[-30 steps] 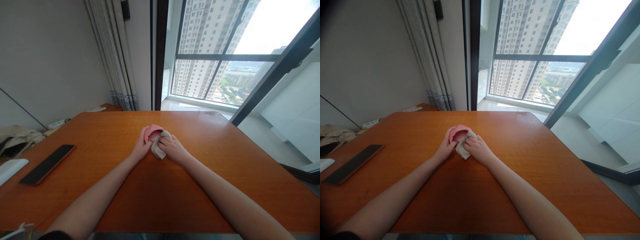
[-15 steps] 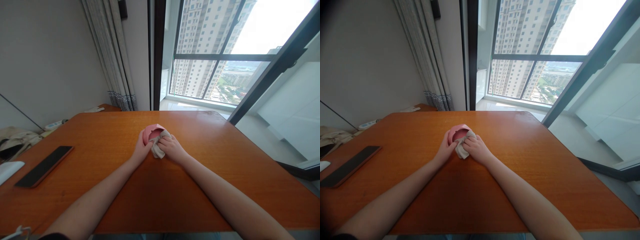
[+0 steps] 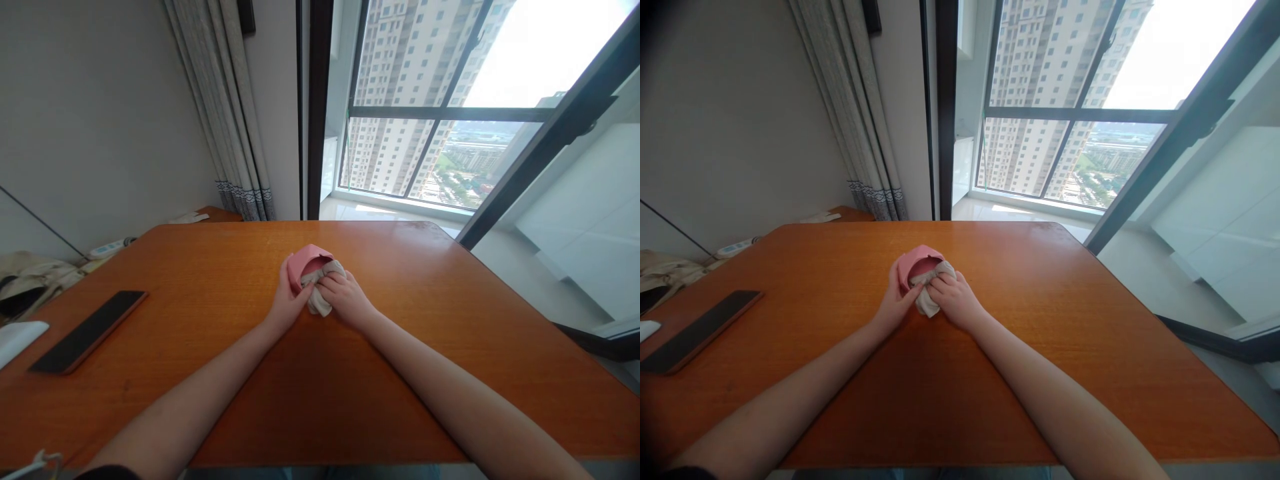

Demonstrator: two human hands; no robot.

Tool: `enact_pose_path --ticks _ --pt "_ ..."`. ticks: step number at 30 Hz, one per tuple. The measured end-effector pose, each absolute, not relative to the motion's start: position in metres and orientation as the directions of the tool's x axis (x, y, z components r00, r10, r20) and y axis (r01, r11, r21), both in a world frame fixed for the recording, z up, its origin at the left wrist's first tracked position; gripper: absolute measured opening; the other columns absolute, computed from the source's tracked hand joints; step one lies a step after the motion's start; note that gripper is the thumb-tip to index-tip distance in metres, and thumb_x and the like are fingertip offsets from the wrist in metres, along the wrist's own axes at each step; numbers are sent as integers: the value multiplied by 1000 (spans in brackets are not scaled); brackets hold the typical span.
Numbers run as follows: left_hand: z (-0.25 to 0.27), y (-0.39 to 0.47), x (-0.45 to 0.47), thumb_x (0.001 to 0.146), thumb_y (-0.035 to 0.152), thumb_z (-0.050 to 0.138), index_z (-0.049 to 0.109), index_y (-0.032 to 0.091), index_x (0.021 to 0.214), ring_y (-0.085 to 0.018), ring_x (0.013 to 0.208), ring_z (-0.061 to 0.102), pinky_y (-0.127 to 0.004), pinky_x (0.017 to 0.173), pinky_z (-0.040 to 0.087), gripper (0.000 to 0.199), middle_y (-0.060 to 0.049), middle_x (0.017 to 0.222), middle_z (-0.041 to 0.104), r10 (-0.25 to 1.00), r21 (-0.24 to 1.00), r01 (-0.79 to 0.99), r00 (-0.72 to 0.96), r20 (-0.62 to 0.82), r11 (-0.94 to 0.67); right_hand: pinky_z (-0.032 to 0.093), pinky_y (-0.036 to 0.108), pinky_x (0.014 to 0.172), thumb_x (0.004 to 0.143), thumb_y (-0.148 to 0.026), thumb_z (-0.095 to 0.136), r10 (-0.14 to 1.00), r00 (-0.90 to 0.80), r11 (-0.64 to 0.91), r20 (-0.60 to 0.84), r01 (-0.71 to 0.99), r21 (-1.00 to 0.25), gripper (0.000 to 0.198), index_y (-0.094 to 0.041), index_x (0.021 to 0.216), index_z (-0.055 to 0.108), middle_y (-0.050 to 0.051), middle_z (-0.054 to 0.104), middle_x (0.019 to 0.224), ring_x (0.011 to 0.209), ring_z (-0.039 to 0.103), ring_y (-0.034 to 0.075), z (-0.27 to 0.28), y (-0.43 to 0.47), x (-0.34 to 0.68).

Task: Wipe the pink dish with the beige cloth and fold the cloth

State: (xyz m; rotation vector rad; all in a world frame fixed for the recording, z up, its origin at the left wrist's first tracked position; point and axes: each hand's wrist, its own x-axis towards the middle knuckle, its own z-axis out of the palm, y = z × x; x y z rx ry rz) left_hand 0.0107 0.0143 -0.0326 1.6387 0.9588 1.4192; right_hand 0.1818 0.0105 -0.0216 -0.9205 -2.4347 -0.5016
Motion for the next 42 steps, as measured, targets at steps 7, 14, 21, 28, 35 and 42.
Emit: enact_pose_path --ticks 7,14,21,28,35,42 --pt "-21 24 -11 76 32 59 32 18 135 -25 131 34 -41 110 25 66 -11 140 39 890 849 273 196 411 -452 29 33 75 94 -21 41 493 -712 717 500 658 229 19 -18 90 60 5 61 89 88 47 17 -12 14 189" --pt "-22 15 0 74 34 63 14 20 142 -24 135 28 -40 111 24 84 -12 149 24 912 885 227 158 378 -406 28 33 72 90 -17 46 475 -696 703 538 668 244 16 -19 83 61 3 59 79 83 45 17 -24 11 182" --pt "-18 25 -9 72 16 54 37 19 132 -22 130 35 -39 112 23 63 -9 139 40 895 849 284 155 418 -445 30 33 77 93 -20 42 462 -743 752 485 618 230 21 -19 87 62 4 62 87 87 47 16 -17 14 181" --pt "-28 20 0 73 30 64 20 21 140 -24 134 30 -41 111 24 81 -11 146 28 908 884 205 75 413 -419 32 34 77 92 -20 44 529 -690 723 494 671 165 17 -18 95 61 6 61 88 93 48 19 -21 11 183" --pt "-30 24 0 76 22 54 33 20 134 -23 132 34 -41 112 23 62 -9 141 38 940 904 268 15 342 -333 33 33 78 91 -23 47 548 -698 750 460 654 98 15 -19 96 61 5 62 91 91 48 18 -23 9 178" --pt "-13 27 -17 73 27 60 38 20 134 -25 130 37 -42 111 25 66 -9 140 41 901 835 342 212 379 -432 32 34 76 93 -20 41 516 -729 734 450 647 206 21 -19 90 62 6 62 89 90 48 18 -17 9 180"
